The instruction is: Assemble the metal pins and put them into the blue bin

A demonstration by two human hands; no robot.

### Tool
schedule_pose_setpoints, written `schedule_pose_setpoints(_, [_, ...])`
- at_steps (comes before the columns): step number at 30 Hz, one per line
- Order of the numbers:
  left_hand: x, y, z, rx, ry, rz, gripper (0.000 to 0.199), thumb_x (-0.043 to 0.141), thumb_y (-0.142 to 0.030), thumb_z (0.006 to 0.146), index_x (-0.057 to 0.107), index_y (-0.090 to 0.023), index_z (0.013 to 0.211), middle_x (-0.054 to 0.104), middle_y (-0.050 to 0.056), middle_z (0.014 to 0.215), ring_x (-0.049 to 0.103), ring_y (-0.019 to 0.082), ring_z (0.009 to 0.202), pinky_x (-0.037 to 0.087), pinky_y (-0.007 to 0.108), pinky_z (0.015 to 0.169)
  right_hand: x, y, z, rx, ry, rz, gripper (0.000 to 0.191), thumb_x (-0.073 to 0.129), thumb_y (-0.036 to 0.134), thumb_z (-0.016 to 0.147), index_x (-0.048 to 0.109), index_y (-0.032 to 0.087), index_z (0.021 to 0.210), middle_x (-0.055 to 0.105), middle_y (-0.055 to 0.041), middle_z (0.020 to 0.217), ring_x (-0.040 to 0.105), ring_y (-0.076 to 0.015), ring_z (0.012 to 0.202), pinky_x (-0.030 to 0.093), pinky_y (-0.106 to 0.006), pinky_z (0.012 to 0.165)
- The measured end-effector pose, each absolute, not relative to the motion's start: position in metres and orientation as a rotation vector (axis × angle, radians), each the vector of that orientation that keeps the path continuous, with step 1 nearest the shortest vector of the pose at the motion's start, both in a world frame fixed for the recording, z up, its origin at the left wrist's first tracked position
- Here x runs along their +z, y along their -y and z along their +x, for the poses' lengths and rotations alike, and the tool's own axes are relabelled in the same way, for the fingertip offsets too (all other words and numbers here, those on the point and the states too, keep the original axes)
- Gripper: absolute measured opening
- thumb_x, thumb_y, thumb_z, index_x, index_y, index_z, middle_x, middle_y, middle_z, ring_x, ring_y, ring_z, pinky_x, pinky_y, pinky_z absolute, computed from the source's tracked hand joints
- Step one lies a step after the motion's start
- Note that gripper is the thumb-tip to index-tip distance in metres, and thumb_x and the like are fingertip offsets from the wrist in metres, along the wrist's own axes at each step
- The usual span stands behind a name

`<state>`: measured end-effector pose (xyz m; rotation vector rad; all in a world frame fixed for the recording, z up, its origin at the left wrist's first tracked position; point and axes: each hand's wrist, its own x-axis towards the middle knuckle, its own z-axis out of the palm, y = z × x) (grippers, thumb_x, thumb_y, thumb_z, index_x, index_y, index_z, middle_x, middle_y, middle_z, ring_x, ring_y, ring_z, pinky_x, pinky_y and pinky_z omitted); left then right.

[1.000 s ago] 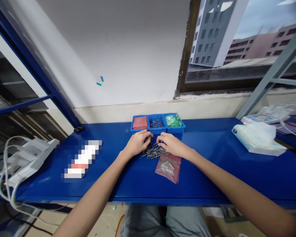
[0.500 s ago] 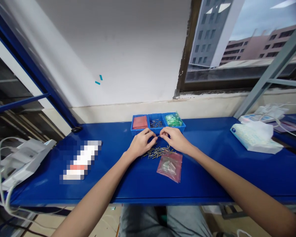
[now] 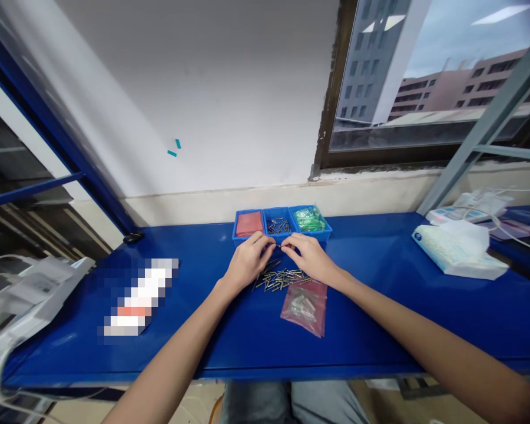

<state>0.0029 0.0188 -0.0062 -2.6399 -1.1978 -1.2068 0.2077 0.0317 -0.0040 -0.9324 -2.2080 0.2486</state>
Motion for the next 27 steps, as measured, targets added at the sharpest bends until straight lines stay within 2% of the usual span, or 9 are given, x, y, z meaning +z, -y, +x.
schedule_pose_setpoints(5, [-0.008,-0.016,0.009,-1.305,1.173,-2.507,0.025,0.052,-0.019,0.098,0.059,-0.018,0.122,0.057,0.010,0.111,0.062,0.017,0.095,0.055,0.030,0.081,-0.002,-0.029,0.205,0.340,2.077,-0.979,0.011,0.060,0.015,0.092,0.066,0.018,0.084,0.068,-0.0021,0.080,0.062,-0.0157,0.073,0.044,-0.028,0.071])
schedule_pose_setpoints(12, [-0.009,-0.015,0.009,-1.222,1.067,-2.556,0.022,0.052,-0.017,0.098,0.060,-0.019,0.119,0.063,0.007,0.106,0.065,0.016,0.096,0.057,0.028,0.084,0.001,-0.023,0.200,0.398,2.004,-0.986,0.014,0.058,0.012,0.090,0.065,0.017,0.080,0.068,-0.0010,0.076,0.062,-0.0147,0.069,0.043,-0.026,0.068])
schedule_pose_setpoints(21, [-0.009,-0.012,0.013,-1.194,1.020,-2.449,0.015,0.052,-0.021,0.100,0.064,-0.019,0.108,0.068,0.005,0.102,0.068,0.014,0.091,0.056,0.023,0.081,0.007,-0.011,0.197,0.228,2.136,-1.033,0.015,0.054,0.014,0.093,0.060,0.018,0.080,0.063,-0.0025,0.081,0.058,-0.0160,0.075,0.042,-0.029,0.071])
schedule_pose_setpoints(27, [-0.004,-0.013,0.008,-1.256,1.052,-2.519,0.013,0.054,-0.017,0.097,0.064,-0.018,0.106,0.070,0.005,0.098,0.068,0.015,0.089,0.056,0.026,0.081,0.012,-0.007,0.196,0.168,2.190,-0.981,0.017,0.048,0.023,0.101,0.062,0.019,0.092,0.067,-0.0065,0.093,0.061,-0.0202,0.092,0.046,-0.033,0.083])
